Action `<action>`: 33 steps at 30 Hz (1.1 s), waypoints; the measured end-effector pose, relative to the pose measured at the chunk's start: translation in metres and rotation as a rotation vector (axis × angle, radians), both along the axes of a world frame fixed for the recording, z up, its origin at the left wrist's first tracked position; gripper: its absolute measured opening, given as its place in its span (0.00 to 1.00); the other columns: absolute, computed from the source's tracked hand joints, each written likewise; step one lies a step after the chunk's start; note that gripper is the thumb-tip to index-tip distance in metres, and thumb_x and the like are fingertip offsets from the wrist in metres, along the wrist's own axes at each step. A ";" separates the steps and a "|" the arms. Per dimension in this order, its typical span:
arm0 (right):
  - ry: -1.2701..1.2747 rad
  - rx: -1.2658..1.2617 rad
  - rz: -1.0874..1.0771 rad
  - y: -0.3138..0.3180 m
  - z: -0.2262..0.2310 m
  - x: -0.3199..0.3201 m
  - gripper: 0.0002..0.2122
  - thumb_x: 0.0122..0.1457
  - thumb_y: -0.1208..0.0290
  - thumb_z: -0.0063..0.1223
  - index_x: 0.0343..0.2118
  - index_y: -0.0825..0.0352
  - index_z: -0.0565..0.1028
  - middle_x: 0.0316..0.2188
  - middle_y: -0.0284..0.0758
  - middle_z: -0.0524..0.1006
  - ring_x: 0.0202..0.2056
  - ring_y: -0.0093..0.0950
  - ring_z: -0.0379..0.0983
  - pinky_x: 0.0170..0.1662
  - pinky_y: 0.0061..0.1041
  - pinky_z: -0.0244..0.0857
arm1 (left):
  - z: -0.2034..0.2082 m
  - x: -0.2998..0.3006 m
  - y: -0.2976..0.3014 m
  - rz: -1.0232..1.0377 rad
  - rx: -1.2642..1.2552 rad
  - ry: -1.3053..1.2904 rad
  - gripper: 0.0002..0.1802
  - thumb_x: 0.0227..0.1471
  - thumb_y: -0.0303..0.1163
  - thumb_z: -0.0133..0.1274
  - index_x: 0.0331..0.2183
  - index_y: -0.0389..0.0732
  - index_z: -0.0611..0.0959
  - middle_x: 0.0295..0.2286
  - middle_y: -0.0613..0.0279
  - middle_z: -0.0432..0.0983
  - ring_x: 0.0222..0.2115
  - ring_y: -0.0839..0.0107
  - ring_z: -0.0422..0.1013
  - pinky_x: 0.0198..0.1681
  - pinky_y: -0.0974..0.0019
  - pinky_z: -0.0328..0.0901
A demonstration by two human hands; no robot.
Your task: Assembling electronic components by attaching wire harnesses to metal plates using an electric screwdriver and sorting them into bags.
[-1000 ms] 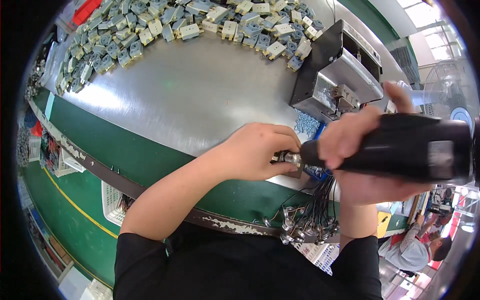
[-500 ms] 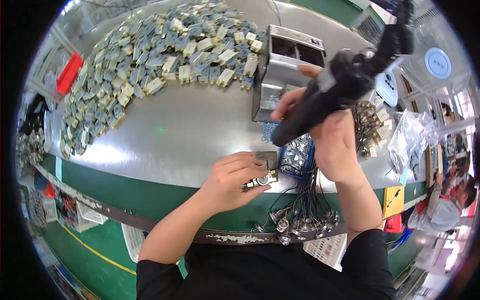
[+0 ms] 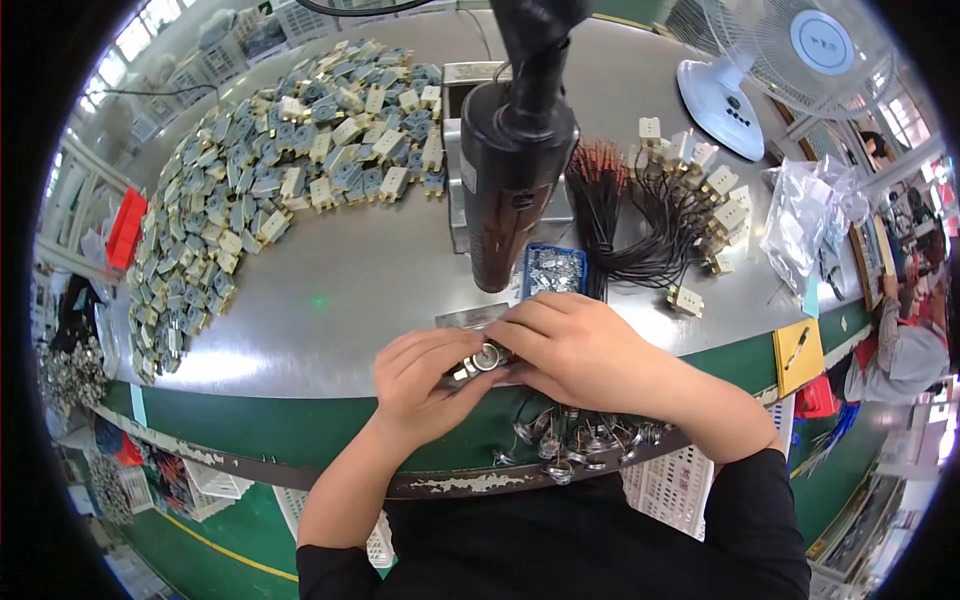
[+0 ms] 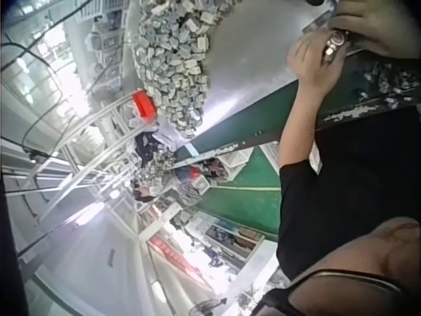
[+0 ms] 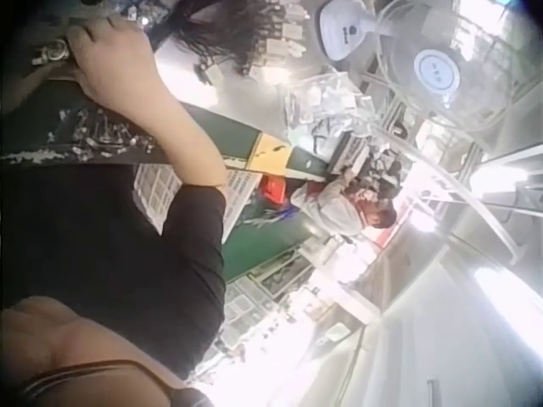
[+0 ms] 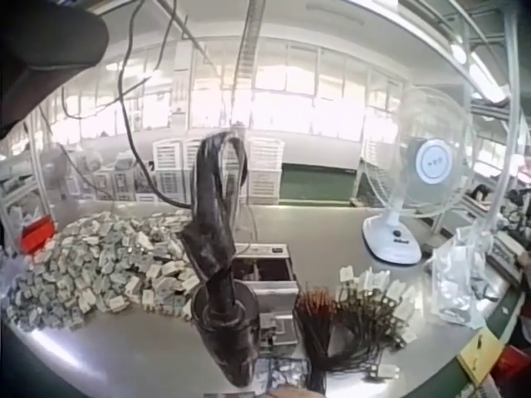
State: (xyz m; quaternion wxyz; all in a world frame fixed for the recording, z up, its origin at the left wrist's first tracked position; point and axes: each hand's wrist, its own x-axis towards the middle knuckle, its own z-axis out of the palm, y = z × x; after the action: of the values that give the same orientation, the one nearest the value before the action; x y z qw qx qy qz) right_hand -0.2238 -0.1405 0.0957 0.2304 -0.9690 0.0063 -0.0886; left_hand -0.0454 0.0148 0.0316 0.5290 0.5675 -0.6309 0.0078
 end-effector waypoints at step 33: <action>-0.760 -0.488 -0.846 -0.098 -0.015 -0.099 0.17 0.55 0.71 0.72 0.45 0.68 0.78 0.41 0.42 0.79 0.42 0.40 0.76 0.47 0.36 0.69 | 0.033 -0.048 0.009 -0.340 0.551 0.156 0.17 0.48 0.27 0.70 0.41 0.36 0.86 0.32 0.56 0.83 0.27 0.65 0.80 0.32 0.65 0.72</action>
State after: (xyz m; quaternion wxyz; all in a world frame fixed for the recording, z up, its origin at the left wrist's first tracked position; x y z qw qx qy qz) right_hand -0.3225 -0.2382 0.0804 -0.0667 -0.8079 0.2872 -0.5103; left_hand -0.0933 0.0236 0.0646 0.3959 0.5748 -0.6527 -0.2948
